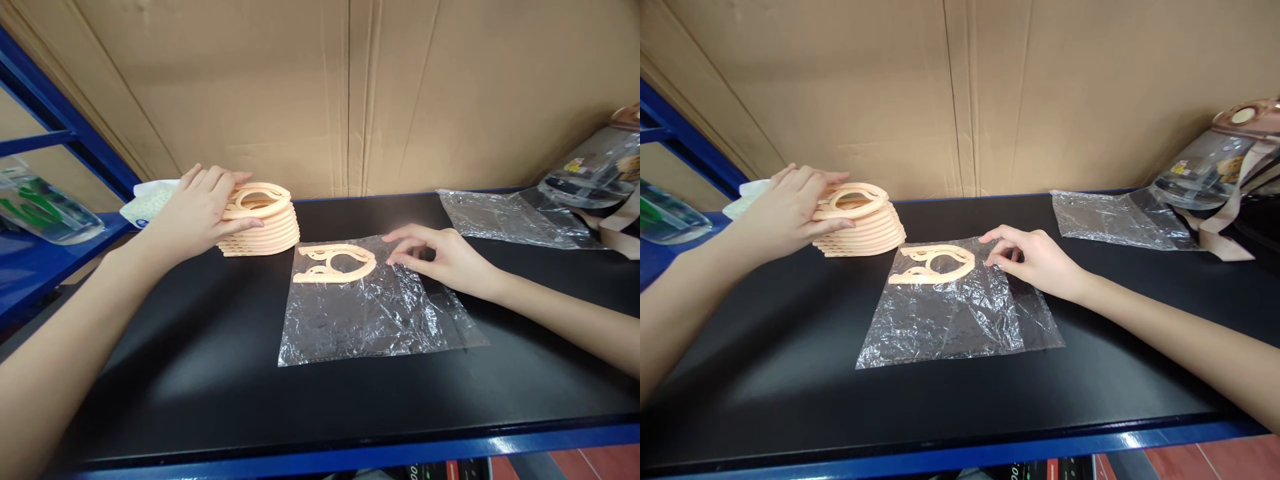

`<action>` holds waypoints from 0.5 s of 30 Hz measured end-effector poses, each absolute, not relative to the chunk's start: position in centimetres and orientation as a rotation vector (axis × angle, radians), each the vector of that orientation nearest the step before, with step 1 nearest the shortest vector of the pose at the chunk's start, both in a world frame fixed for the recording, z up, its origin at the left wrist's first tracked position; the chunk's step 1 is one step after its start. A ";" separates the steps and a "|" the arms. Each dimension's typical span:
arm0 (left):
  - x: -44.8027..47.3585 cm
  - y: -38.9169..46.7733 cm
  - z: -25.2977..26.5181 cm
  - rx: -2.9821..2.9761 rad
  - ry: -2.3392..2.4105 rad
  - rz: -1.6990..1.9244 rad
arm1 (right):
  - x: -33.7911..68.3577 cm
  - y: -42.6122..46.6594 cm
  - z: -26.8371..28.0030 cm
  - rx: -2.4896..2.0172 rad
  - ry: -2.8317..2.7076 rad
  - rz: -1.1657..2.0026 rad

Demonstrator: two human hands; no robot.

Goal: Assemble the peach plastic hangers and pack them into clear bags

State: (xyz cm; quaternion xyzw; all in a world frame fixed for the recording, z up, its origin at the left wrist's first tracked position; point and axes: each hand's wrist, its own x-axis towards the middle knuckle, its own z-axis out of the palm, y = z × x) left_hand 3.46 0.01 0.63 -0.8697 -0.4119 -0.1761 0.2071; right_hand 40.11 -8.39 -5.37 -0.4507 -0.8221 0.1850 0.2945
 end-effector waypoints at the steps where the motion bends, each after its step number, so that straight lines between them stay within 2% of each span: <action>1: 3.6 -0.2 0.7 -2.420 -1.148 -0.531 | 40.2 -8.4 -5.3 -1.208 -2.197 0.473; 6: 6.3 -2.6 0.5 -2.354 -1.099 -0.589 | 40.5 -8.9 -4.4 -1.290 -2.120 0.151; 8: 8.1 -4.0 -0.1 -2.362 -1.037 -0.580 | 40.3 -9.4 -4.0 -1.282 -2.048 0.152; 15: 12.6 -7.8 -1.8 -2.426 -0.700 -0.607 | 37.6 -11.7 -2.8 -1.106 -1.981 0.898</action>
